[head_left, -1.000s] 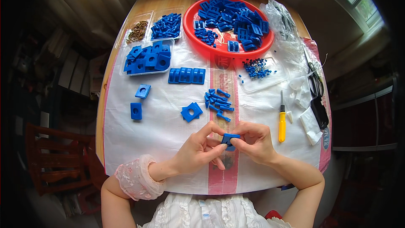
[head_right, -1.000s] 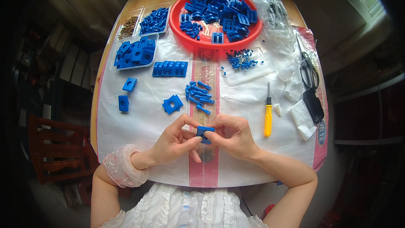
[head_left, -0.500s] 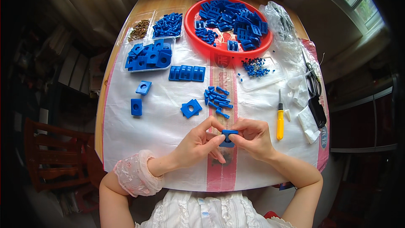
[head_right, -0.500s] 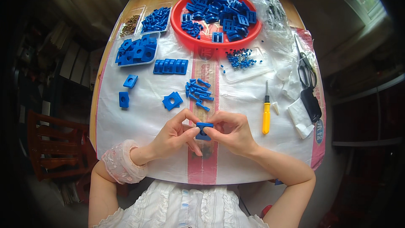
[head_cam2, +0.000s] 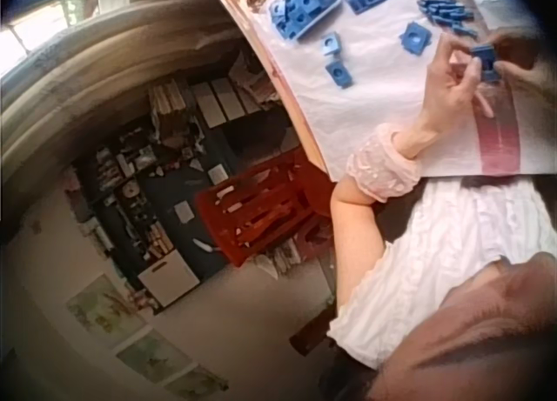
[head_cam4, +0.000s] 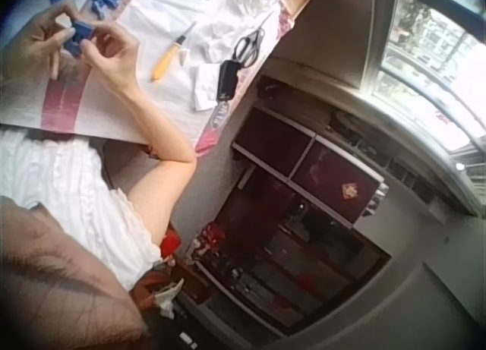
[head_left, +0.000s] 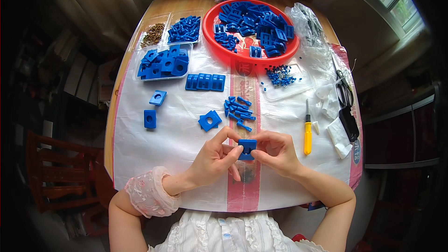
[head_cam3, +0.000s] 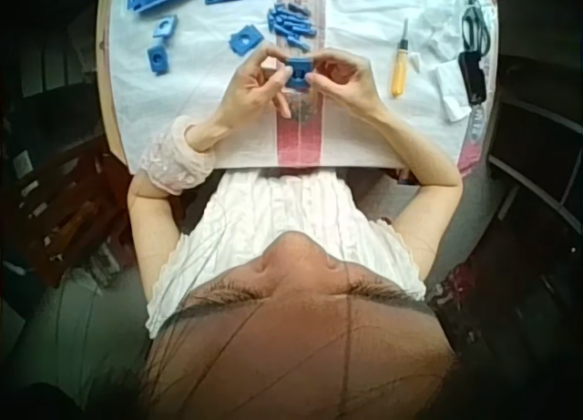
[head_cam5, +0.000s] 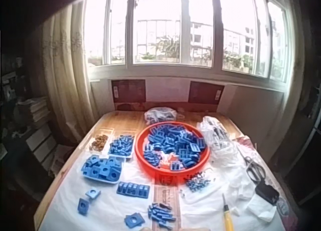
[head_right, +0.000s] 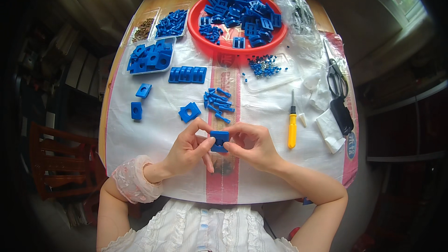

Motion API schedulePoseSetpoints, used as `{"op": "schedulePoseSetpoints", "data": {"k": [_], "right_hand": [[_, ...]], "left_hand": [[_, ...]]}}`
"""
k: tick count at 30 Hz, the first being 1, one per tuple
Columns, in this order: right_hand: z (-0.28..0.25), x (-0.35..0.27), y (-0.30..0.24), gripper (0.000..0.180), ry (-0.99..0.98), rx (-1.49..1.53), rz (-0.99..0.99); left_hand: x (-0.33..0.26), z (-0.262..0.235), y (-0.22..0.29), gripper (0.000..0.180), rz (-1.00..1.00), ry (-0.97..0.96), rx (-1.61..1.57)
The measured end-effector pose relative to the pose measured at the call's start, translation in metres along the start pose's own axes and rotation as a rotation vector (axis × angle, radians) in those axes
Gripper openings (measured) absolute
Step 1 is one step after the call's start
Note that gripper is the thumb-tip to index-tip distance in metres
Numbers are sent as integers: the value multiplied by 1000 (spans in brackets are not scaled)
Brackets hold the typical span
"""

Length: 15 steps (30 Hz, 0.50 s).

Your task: Assembling blue plastic components by applying glue and joining pieces together at a workspace.

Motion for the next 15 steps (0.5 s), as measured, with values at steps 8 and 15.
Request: {"op": "schedulePoseSetpoints", "data": {"k": [8, 15], "right_hand": [[-1, -1, 0, 22, 3, 0, 11], [-3, -1, 1, 21, -5, -3, -2]], "left_hand": [[1, -1, -3, 12, -18, -9, 12], [1, -1, -3, 12, -20, -25, 6]]}}
Point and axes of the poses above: each hand's wrist, its own x-axis towards the middle knuckle, its own z-axis out of the palm, y = z × x, the point moved 6 cm from there along x, towards the middle knuckle, and after that the axes turned 7 degrees about -x, right-handed, at the moved point
